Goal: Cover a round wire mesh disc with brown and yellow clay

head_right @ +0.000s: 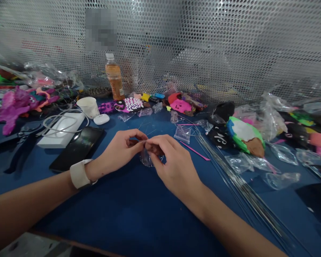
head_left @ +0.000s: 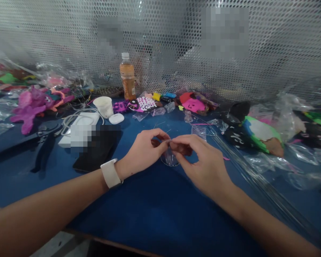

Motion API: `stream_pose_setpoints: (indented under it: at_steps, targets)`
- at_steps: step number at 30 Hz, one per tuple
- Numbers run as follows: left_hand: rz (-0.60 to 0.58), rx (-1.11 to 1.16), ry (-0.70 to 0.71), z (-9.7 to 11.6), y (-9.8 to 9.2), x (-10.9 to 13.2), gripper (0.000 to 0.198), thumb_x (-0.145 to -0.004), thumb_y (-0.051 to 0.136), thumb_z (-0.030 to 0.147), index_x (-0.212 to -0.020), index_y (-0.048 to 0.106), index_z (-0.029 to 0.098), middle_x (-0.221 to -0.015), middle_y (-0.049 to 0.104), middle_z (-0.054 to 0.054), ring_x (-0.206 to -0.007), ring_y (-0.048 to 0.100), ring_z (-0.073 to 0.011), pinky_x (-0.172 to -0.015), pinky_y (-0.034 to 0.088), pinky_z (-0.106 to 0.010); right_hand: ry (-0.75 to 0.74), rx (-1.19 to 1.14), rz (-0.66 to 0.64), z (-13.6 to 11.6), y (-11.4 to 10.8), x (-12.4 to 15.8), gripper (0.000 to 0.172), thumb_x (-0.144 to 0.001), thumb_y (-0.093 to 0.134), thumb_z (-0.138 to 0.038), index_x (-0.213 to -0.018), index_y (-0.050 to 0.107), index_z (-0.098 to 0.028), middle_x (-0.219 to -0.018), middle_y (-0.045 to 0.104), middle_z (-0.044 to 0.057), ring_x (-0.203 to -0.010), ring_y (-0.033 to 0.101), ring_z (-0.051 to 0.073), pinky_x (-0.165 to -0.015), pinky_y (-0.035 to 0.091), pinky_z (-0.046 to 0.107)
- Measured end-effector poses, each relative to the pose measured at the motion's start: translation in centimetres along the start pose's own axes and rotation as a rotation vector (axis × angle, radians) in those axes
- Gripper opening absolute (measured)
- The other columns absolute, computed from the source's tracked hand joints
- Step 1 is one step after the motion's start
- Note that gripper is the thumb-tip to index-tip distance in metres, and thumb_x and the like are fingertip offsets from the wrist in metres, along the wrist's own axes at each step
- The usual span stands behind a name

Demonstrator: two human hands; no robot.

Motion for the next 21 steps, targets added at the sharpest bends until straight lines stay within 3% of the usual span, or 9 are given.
stream_pose_setpoints:
  at_steps: [9,14,21]
  targets:
    - [-0.096,0.021,-0.017,0.5,0.3,0.1,0.019,-0.101,0.063,0.026,-0.096,0.078,0.017,-0.076,0.074,-0.003,-0.067,0.068,-0.0134,-0.061,0.052,-0.024,0.028,0.032,-0.028,0.4,-0.6,-0.5,0.011,-0.097,0.069,-0.016,-0.099,0.069,-0.027,-0.092,0.076,0.001,-0.082,0.071,0.020,-0.072,0.054,0.034]
    - [-0.151,0.043,-0.053,0.5,0.4,0.0,0.016,-0.100,0.063,0.022,-0.099,0.078,0.016,-0.074,0.073,-0.002,-0.067,0.067,-0.0125,-0.062,0.051,-0.023,-0.013,0.086,-0.004,0.8,-0.8,-0.4,0.007,-0.099,0.069,-0.020,-0.097,0.069,-0.027,-0.089,0.075,0.001,-0.080,0.070,0.019,-0.069,0.052,0.032]
    - [-0.150,0.017,-0.011,1.3,0.2,0.2,0.020,-0.103,0.059,0.023,-0.098,0.077,0.016,-0.076,0.073,-0.003,-0.067,0.068,-0.0129,-0.062,0.050,-0.024,0.038,0.046,0.041,1.3,-1.1,-0.6,0.005,-0.097,0.072,-0.023,-0.096,0.071,-0.028,-0.088,0.076,0.001,-0.075,0.070,0.019,-0.068,0.054,0.033]
Point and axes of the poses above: each hand's wrist, its own x-axis away from the middle knuckle, its own y-axis out of the palm, z = x × y, the point moved 4 cm from there along -x, towards the middle knuckle
